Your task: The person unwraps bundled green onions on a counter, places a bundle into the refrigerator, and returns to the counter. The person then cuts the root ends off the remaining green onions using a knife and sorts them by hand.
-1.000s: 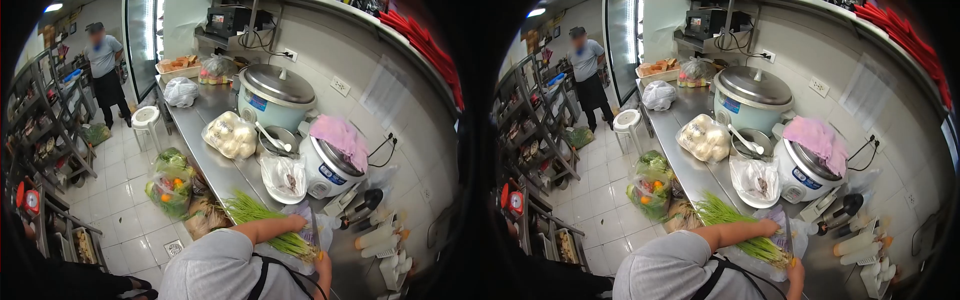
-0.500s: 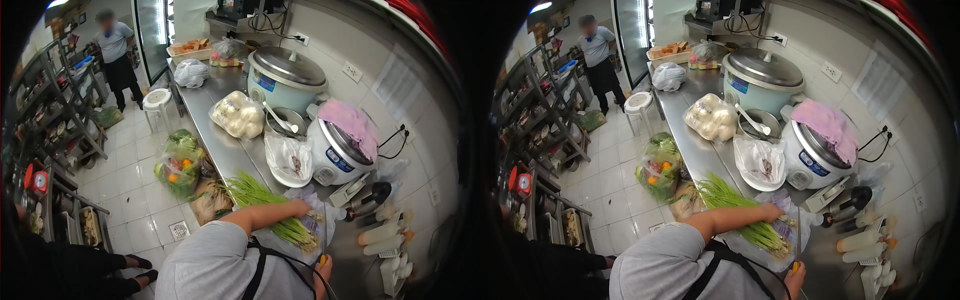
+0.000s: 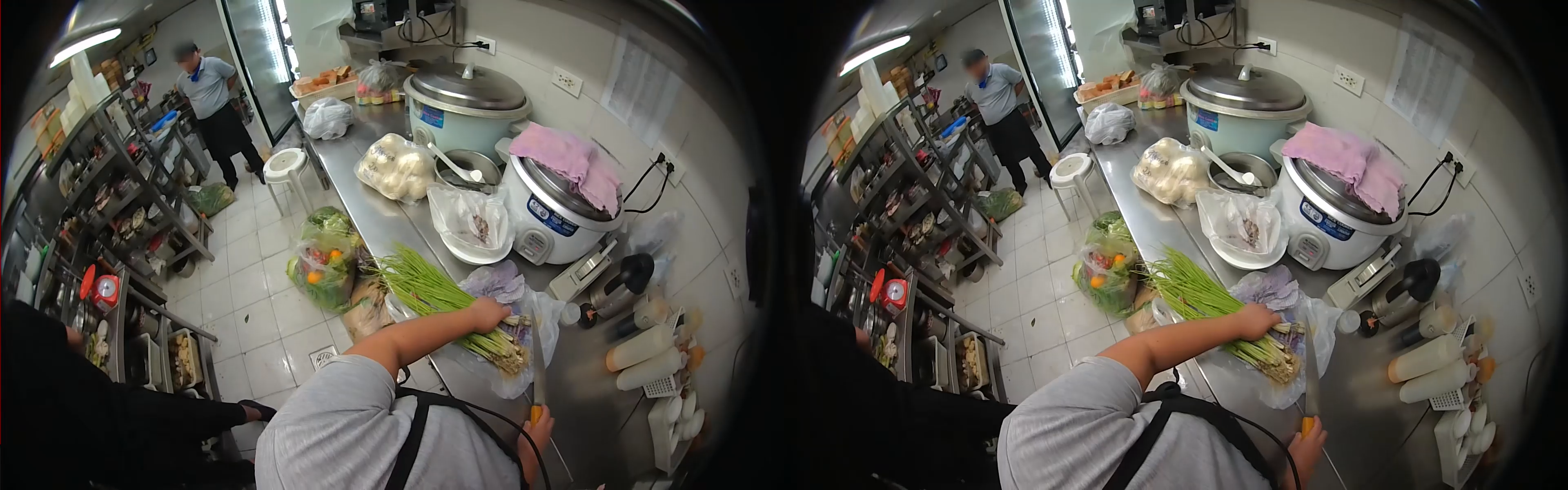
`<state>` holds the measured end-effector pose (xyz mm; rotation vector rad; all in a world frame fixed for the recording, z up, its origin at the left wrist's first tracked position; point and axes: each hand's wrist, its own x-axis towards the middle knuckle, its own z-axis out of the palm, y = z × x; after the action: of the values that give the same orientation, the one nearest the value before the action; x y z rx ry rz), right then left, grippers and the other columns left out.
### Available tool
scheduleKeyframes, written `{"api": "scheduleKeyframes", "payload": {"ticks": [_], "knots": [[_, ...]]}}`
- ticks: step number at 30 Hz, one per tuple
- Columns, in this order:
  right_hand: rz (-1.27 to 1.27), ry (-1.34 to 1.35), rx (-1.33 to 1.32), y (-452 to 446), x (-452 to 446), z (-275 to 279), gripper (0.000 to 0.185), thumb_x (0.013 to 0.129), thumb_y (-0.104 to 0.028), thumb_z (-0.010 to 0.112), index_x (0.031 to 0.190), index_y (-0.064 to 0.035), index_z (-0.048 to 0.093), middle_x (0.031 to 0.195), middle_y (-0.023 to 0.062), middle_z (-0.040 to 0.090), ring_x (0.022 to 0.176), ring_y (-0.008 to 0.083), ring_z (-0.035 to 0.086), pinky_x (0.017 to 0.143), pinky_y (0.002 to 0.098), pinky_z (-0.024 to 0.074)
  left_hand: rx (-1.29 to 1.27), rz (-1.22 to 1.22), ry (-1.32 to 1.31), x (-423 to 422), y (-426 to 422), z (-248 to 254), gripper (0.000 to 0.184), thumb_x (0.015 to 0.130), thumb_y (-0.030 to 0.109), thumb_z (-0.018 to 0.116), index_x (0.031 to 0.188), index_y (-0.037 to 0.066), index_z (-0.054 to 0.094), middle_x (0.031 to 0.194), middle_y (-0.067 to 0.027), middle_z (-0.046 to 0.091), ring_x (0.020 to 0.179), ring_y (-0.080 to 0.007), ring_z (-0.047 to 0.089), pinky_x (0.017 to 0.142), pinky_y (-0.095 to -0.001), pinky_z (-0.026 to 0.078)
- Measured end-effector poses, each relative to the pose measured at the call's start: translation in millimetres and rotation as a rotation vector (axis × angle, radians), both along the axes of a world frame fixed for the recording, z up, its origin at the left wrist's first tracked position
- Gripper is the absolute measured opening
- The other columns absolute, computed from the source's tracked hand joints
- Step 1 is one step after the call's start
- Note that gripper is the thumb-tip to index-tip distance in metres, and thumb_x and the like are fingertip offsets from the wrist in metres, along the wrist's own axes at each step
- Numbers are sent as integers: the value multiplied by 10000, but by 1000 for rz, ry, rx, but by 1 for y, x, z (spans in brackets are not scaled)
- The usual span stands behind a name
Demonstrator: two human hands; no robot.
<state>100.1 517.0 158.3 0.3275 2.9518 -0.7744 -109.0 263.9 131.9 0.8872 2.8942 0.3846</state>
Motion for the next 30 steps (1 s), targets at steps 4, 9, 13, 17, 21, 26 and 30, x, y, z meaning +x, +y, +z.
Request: {"api": "scheduleKeyframes", "payload": {"ticks": [4, 9, 13, 17, 21, 26, 30], "knots": [[-64, 81, -67, 6, 11, 2, 516, 679, 9, 499, 1170, -32, 343, 1018, 197, 400, 970, 366, 426, 840, 387, 348, 18, -64, 103, 13, -10, -7, 222, 709, 183, 457, 915, 113, 503, 825, -79, 557, 800, -266, 525, 652, -394, 405], [-111, 95, -53, -7, 19, 20, 501, 669, 8, 484, 1153, -17, 362, 1008, 192, 403, 964, 355, 429, 838, 378, 344, 111, -83, 160, 20, -20, -8, 202, 718, 184, 443, 897, 115, 504, 822, -60, 553, 794, -248, 522, 656, -382, 398], [-78, 215, -68, -17, 17, 32, 485, 672, 16, 476, 1145, -9, 370, 1000, 186, 405, 957, 347, 432, 839, 366, 344, 153, -68, 133, 16, -21, -12, 196, 721, 181, 442, 894, 115, 506, 826, -63, 554, 807, -245, 523, 668, -375, 400], [-54, 162, -2, -11, 12, 34, 475, 682, 16, 482, 1143, -7, 375, 1001, 183, 406, 955, 338, 436, 834, 359, 348, 178, -86, 125, 12, -26, -15, 195, 725, 177, 440, 896, 112, 505, 815, -78, 556, 810, -257, 526, 677, -380, 406], [31, 161, 124, -7, -2, 14, 525, 658, -5, 573, 1149, -65, 399, 950, 173, 432, 886, 349, 476, 756, 380, 402, 191, -44, 113, 6, -42, -18, 195, 726, 173, 439, 898, 105, 501, 811, -92, 558, 792, -273, 533, 674, -392, 413], [12, 98, 172, -11, -4, 11, 532, 656, -7, 580, 1151, -80, 400, 951, 169, 436, 896, 340, 473, 768, 376, 393, 200, -20, 76, 1, -63, -15, 210, 709, 161, 460, 907, 103, 498, 825, -94, 560, 791, -280, 537, 669, -399, 417], [-27, 166, 140, -1, 4, 9, 515, 663, -9, 573, 1145, -77, 405, 957, 169, 436, 902, 341, 467, 785, 379, 383, 163, 24, -141, 1, -66, 11, 226, 720, 176, 457, 924, 94, 511, 878, -132, 569, 837, -305, 540, 702, -422, 416]]}}
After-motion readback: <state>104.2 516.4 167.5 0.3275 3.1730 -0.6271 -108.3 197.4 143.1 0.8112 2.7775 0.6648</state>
